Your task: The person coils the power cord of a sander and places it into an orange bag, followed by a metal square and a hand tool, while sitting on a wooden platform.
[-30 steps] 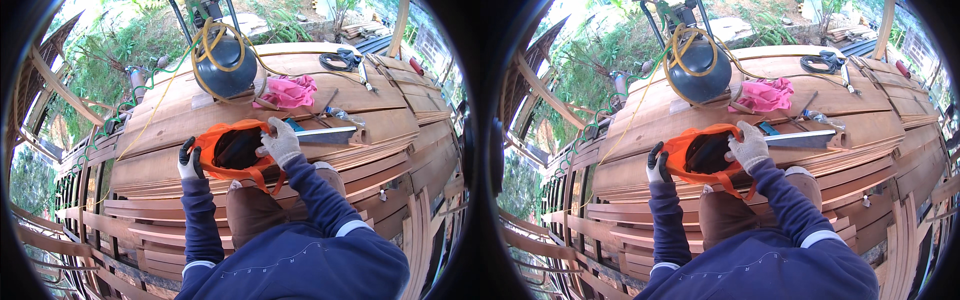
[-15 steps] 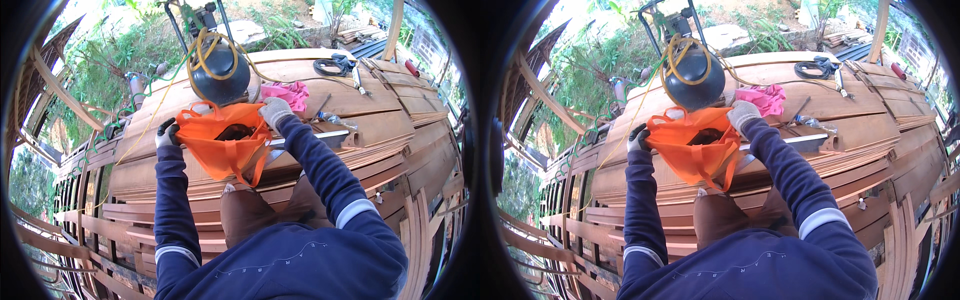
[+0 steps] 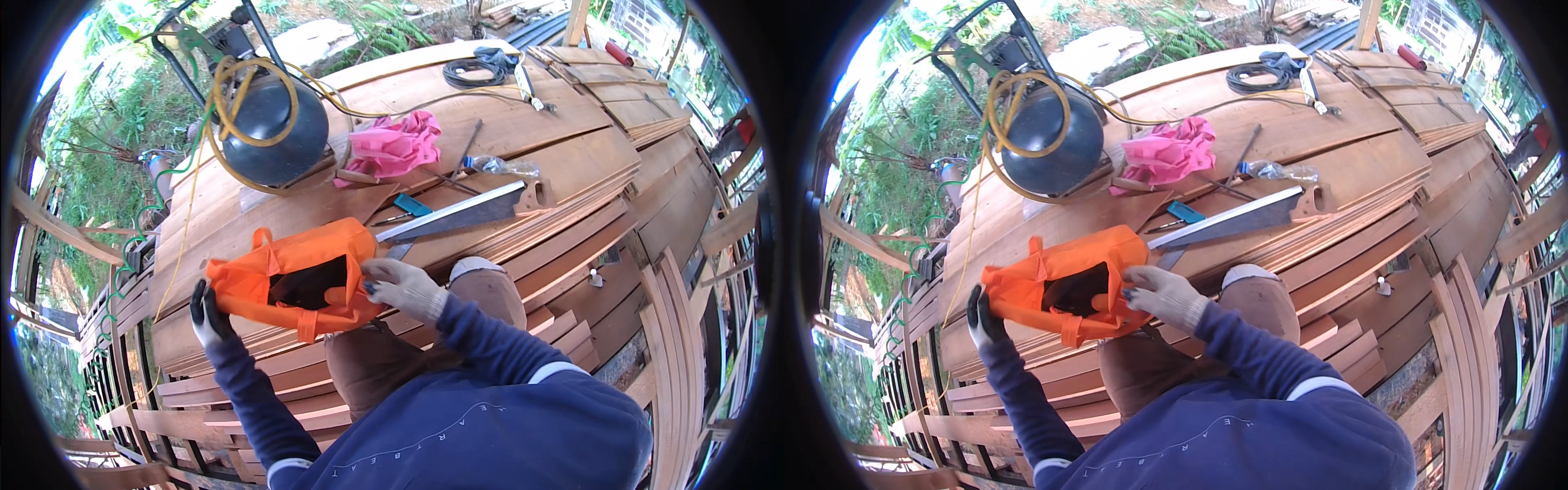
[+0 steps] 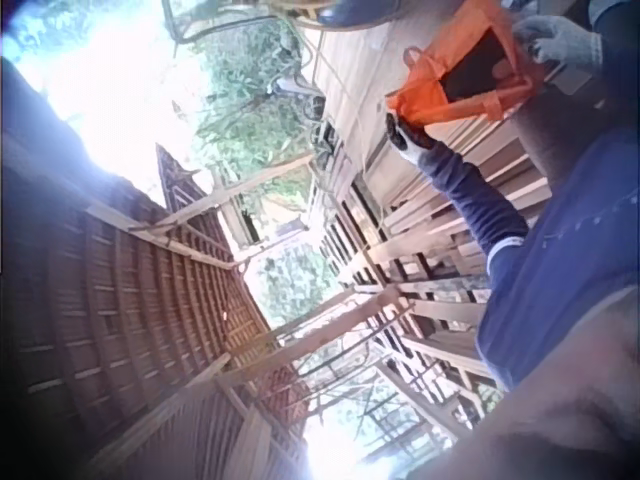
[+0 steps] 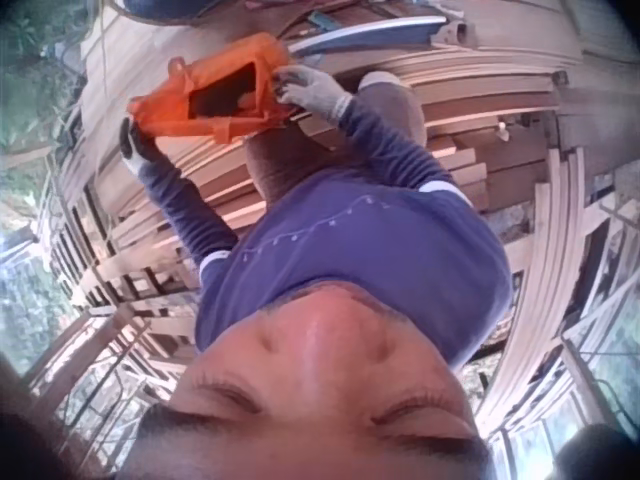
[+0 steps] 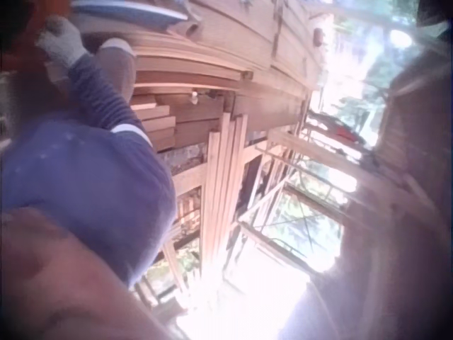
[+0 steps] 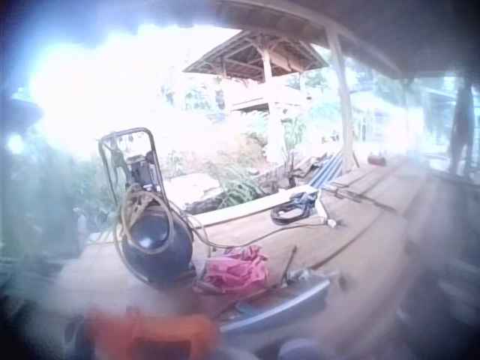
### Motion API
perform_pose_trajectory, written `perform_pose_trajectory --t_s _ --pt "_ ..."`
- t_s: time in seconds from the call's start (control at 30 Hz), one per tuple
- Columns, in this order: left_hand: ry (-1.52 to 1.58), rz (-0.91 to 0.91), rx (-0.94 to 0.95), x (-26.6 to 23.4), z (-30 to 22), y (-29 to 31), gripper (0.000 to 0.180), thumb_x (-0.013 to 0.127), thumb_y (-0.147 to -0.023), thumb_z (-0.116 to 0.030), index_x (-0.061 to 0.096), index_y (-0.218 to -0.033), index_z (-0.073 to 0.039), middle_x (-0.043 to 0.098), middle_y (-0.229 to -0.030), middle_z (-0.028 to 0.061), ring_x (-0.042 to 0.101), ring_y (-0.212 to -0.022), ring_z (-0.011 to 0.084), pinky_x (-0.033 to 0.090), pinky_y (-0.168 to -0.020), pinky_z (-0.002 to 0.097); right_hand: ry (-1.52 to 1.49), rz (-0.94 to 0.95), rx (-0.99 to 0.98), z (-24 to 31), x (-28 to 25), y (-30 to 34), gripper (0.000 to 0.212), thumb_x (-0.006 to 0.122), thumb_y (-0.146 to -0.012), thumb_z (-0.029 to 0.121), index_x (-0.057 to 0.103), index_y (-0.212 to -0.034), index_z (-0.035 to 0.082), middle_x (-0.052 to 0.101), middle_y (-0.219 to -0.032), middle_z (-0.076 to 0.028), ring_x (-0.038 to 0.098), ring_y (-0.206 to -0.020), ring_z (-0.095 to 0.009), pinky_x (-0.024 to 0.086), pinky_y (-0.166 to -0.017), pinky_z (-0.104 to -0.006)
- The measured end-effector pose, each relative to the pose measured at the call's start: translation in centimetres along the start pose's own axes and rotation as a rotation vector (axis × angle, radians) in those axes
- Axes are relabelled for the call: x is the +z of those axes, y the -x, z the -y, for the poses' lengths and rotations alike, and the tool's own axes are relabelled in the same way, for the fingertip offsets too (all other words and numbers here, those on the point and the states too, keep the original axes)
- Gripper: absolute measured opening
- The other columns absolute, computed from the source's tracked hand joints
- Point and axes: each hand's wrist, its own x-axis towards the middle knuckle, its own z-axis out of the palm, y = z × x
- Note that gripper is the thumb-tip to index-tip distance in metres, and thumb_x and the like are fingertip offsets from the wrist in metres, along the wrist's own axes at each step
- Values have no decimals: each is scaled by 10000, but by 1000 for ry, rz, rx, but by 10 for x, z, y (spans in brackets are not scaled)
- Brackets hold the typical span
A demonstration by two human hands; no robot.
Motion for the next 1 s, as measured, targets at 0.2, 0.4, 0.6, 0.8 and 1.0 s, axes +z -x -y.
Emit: perform_pose_trajectory --t_s 0.2,0.4,0.6,0.8,1.0 --pt "70 -343 35 10 -7 130 462 525 -990 -221 471 -1395 -5 595 -951 54 588 -852 167 530 -791 325 693 -359 -113 -9 -94 59 225 571 -910 -5 700 -1091 25 705 -914 -89 667 -838 -134 540 -799 -253" --pt "-578 164 -200 59 16 238 294 416 -980 -187 638 -954 4 540 -761 85 546 -700 171 483 -739 334 1403 -406 -480 21 -171 21 430 699 -799 151 628 -1200 12 669 -1109 -194 619 -1066 -355 482 -957 -426" --pt "-853 395 102 87 61 265 360 712 -826 -95 650 -1174 -23 699 -1049 130 681 -948 269 530 -857 341 1864 -92 -256 49 -182 -48 608 635 -795 204 507 -1370 52 603 -1268 -143 501 -1262 -309 369 -1053 -446" --pt "-884 378 179 86 71 262 355 707 -828 -55 653 -1178 -29 701 -1085 116 702 -950 240 547 -857 327 2080 148 -34 54 -179 -80 577 648 -779 137 540 -1343 82 634 -1210 -149 596 -1165 -307 418 -979 -474" --pt "-854 363 85 85 65 262 373 720 -803 -149 662 -1161 -66 691 -1042 153 663 -973 345 524 -862 403 2164 209 -243 66 -201 -68 229 645 -776 111 662 -1002 141 694 -982 -114 688 -945 -308 477 -831 -443"
